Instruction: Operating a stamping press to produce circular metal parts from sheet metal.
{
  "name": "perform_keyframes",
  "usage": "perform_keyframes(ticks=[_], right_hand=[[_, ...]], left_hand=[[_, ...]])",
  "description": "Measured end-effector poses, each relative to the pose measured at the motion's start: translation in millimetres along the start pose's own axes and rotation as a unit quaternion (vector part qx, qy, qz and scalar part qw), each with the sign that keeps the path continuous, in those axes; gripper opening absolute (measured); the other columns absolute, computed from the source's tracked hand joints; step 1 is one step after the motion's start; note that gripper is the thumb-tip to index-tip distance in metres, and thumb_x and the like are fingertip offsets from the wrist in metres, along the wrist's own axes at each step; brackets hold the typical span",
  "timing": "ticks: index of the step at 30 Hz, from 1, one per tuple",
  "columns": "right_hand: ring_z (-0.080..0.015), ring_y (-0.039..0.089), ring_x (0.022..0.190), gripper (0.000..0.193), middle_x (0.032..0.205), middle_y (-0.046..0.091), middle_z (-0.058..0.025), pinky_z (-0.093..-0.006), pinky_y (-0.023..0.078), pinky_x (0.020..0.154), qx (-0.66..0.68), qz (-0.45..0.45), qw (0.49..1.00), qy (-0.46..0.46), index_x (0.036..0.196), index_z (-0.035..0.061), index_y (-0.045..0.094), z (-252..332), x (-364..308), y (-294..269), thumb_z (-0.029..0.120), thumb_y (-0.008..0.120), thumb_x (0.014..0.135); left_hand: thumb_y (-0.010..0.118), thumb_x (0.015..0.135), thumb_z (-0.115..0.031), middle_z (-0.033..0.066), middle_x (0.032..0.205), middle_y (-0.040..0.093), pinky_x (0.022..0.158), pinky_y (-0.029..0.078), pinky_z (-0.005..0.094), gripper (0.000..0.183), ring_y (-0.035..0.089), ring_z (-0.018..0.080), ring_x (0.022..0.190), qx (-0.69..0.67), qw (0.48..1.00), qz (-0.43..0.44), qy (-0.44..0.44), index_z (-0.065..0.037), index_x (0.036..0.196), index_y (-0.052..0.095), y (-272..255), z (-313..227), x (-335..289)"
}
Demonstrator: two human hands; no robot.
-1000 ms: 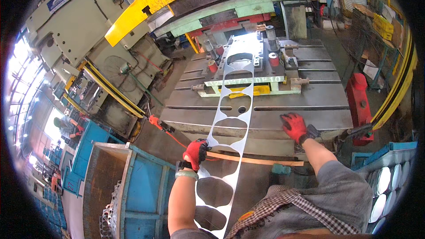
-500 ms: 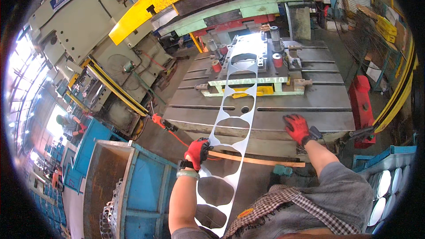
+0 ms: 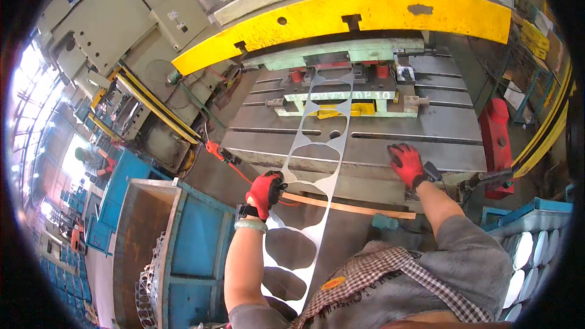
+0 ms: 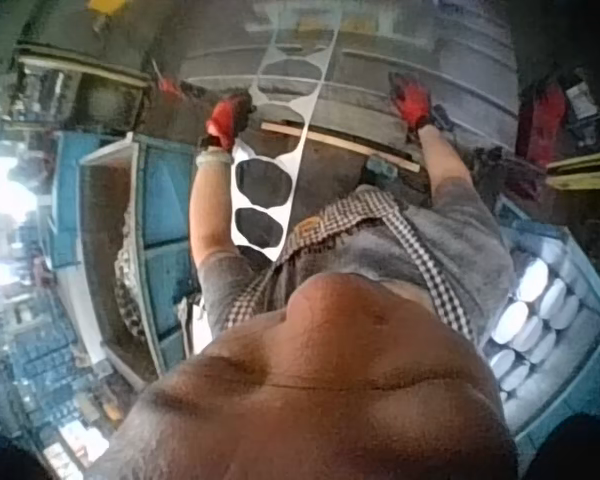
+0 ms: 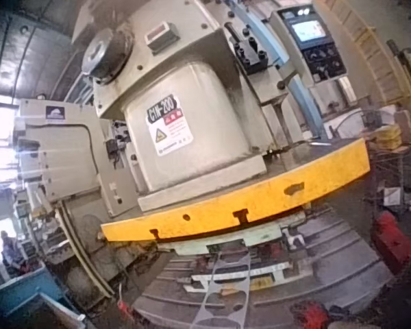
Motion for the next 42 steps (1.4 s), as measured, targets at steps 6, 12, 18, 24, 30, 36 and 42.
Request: perform_keyframes(ticks=[6,12,18,24,30,36,42], right_hand=[[-0.032,0.048,0.105,0.044,0.111,0.055,-0.0106,-0.0436,0.037,0.093,-0.023,-0.014,1.0,-0.007,0.115,0.017,0.055,-0.6,-3.0,-1.4,0.028,0.062,0.072],[-0.0338,0.048,0.105,0.045,0.112,0.055,-0.0115,-0.0446,0.038,0.092,0.001,-0.012,1.0,-0.002,0.115,0.0162,0.055,-0.6,-2.1,0.6,0.027,0.062,0.073],[-0.034,0.044,0.111,0.045,0.117,0.052,-0.0121,-0.0449,0.036,0.095,0.005,0.0,1.0,0.003,0.116,0.0162,0.055,-9.5,-2.4,9.1,0.025,0.063,0.072],[-0.034,0.041,0.114,0.046,0.12,0.05,-0.0139,-0.0445,0.033,0.098,0.04,0.019,0.999,0.02,0.116,0.0122,0.054,-11.2,-2.1,8.3,0.021,0.063,0.072],[-0.0342,0.044,0.111,0.045,0.119,0.05,-0.015,-0.0434,0.033,0.097,0.016,0.061,0.998,0.012,0.116,0.01,0.053,-4.3,6.2,15.8,0.015,0.058,0.072],[-0.0344,0.044,0.113,0.042,0.122,0.049,-0.0159,-0.0438,0.032,0.098,-0.001,0.052,0.999,-0.01,0.12,0.007,0.051,-33.7,0.9,44.6,0.011,0.051,0.078],[-0.034,0.042,0.118,0.038,0.128,0.047,-0.0164,-0.0406,0.03,0.101,-0.025,0.034,0.998,0.045,0.124,0.0055,0.048,-77.2,-4.6,71.4,0.012,0.046,0.086]], left_hand=[[0.053,0.086,-0.019,-0.0012,0.062,0.05,0.039,0.032,0.0232,0.01,0.041,0.0086,0.044,-0.403,0.873,-0.06,-0.269,-0.011,0.08,0.054,-3.1,15.9,-11.8],[0.059,0.08,-0.017,-0.0056,0.058,0.044,0.04,0.023,0.0218,0.016,0.034,0.0044,0.042,-0.36,0.896,-0.145,-0.215,-0.006,0.092,0.06,-47.8,-29.3,-9.8],[0.061,0.079,-0.016,0.0018,0.083,0.062,0.057,0.04,0.022,0.031,0.052,0.0072,0.069,-0.23,0.928,-0.215,-0.201,-0.004,0.108,0.061,-136.7,-73.4,-29.9],[0.061,0.078,-0.011,0.0044,0.088,0.062,0.067,0.045,0.0264,0.028,0.057,0.0126,0.077,0.017,0.933,-0.303,-0.194,-0.003,0.105,0.061,-232.2,-83.3,-104.4],[0.058,0.074,0.0,0.0101,0.087,0.06,0.072,0.046,0.0282,0.028,0.058,0.0184,0.081,0.203,0.875,-0.356,-0.258,-0.002,0.102,0.062,-308.4,-78.4,-232.7],[0.053,0.082,-0.001,0.0025,0.096,0.059,0.078,0.044,0.0249,0.028,0.055,0.0131,0.087,0.168,0.818,-0.435,-0.336,-0.002,0.11,0.057,-377.2,-53.9,-379.9],[0.055,0.083,-0.007,0.0059,0.095,0.059,0.078,0.044,0.0271,0.023,0.056,0.0149,0.088,0.233,0.749,-0.495,-0.373,-0.003,0.105,0.061,-421.9,-22.5,-511.8]])
Point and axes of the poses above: each hand's wrist, its own x-axis towards the middle knuckle, its own y-axis out of the palm, z = x × y, the point moved 9 cm from there along x, towards the middle knuckle
